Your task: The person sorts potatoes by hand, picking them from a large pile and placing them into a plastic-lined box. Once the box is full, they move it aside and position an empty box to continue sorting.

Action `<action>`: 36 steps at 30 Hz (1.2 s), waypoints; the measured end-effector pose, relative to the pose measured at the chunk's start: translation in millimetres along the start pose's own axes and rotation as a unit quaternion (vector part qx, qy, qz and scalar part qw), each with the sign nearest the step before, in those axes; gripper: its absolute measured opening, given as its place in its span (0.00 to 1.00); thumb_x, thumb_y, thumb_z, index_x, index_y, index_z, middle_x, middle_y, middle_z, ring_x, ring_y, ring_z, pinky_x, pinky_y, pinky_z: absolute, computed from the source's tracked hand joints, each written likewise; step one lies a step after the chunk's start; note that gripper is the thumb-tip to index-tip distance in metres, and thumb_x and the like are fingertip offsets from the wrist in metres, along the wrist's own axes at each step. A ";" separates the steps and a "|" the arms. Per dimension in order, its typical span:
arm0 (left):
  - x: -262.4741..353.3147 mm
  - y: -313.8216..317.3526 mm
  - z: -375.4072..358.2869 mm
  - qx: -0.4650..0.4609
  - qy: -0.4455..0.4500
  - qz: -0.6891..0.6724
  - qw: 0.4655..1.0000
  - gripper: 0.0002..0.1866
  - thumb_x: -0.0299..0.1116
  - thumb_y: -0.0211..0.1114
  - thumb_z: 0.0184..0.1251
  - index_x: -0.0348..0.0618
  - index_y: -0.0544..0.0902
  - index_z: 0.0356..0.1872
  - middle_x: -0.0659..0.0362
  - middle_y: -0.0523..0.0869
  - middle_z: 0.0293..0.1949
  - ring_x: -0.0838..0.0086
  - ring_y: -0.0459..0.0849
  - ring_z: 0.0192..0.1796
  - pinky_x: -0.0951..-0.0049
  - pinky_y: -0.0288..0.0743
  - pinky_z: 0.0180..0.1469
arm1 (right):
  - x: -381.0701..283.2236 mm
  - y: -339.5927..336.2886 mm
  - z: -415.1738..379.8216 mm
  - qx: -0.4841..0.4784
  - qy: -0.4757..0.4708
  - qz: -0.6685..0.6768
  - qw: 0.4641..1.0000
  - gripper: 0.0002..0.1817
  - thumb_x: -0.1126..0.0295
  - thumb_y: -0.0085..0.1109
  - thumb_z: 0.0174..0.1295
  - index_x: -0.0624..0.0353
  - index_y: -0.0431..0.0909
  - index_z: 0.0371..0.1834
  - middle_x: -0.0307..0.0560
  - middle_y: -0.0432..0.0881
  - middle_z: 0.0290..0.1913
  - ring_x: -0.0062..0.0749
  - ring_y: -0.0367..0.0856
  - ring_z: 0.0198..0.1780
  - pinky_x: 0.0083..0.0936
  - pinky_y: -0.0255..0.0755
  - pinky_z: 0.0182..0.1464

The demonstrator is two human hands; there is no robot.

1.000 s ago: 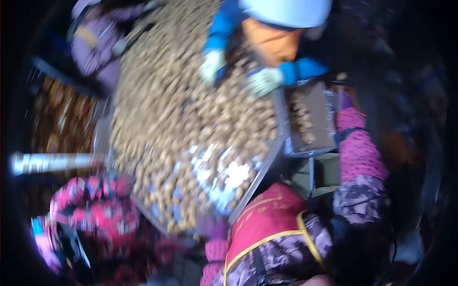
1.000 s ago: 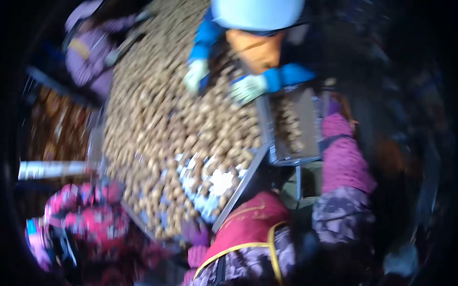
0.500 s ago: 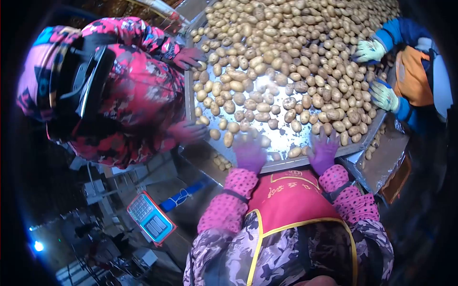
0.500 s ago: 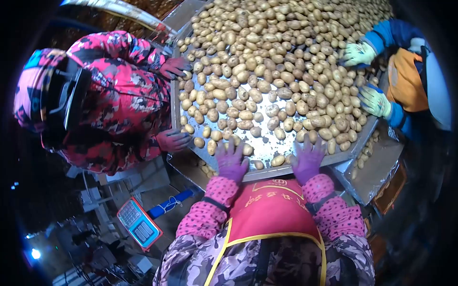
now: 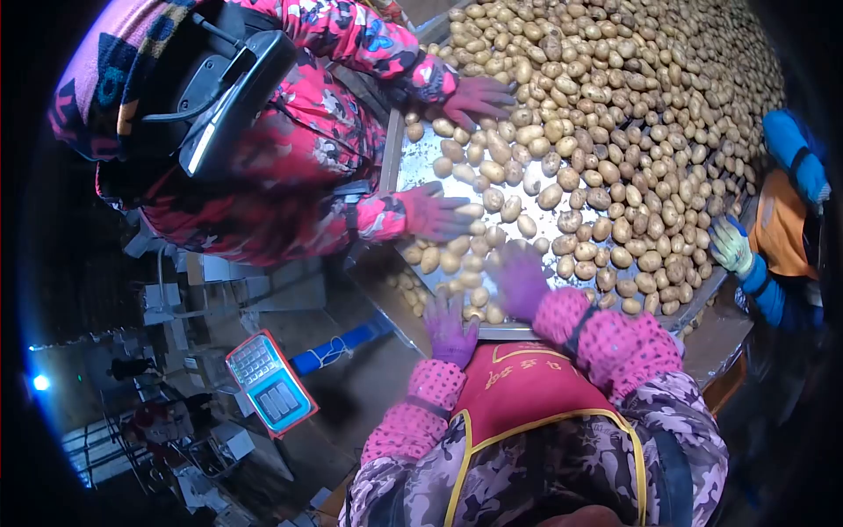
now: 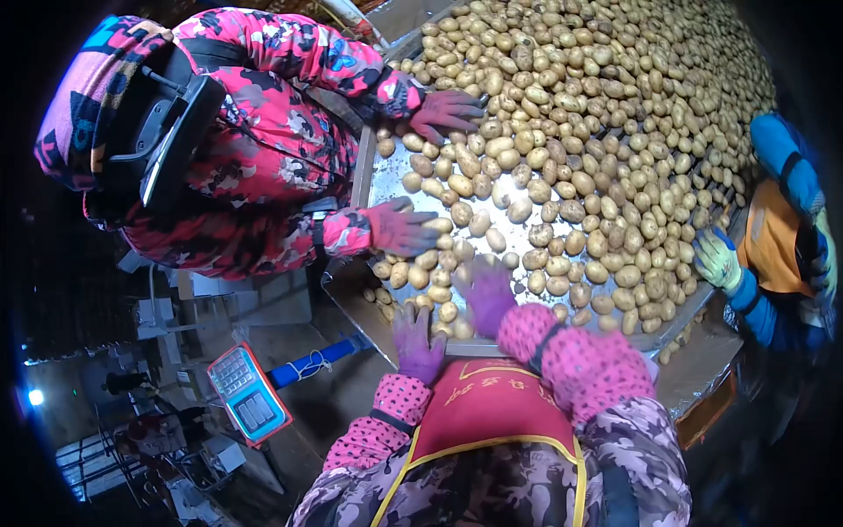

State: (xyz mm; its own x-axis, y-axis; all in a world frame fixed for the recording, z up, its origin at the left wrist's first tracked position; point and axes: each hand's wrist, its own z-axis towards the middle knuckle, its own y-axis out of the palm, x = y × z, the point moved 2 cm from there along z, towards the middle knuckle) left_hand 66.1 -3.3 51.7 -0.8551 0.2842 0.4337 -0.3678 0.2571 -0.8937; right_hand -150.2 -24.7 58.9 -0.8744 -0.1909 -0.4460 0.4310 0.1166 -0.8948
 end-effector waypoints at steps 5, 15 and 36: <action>14.4 -2.5 23.7 0.068 0.025 -0.003 0.997 0.37 0.44 0.71 0.61 0.41 0.75 0.71 0.39 0.65 0.76 0.32 0.59 0.77 0.34 0.53 0.77 | 31.7 -48.2 27.5 0.032 0.033 0.262 0.964 0.24 0.60 0.66 0.60 0.57 0.81 0.59 0.57 0.84 0.50 0.58 0.82 0.53 0.50 0.74 0.57; 36.0 -2.0 59.1 0.008 0.027 0.061 0.998 0.37 0.52 0.72 0.63 0.47 0.77 0.71 0.43 0.69 0.75 0.34 0.61 0.76 0.35 0.51 0.78 | 33.3 -6.8 -1.9 -0.029 -0.037 0.021 0.999 0.31 0.65 0.64 0.59 0.51 0.75 0.70 0.54 0.75 0.69 0.65 0.64 0.74 0.64 0.65 0.67; 140.2 -6.5 321.3 -0.088 -0.056 0.016 0.994 0.34 0.46 0.74 0.57 0.41 0.78 0.63 0.41 0.77 0.65 0.50 0.82 0.62 0.51 0.79 0.63 | 109.0 -106.5 -64.4 0.247 0.153 0.232 0.928 0.14 0.76 0.62 0.65 0.64 0.85 0.53 0.58 0.88 0.42 0.56 0.86 0.44 0.43 0.78 0.47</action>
State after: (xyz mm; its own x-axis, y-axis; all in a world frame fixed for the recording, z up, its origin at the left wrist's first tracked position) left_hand -168.8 -261.9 81.2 -0.9044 0.1932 0.3805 -0.2779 0.4099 -0.8688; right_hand -305.8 4.8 106.8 -0.5594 0.0620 -0.8266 0.7602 -0.3591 -0.5414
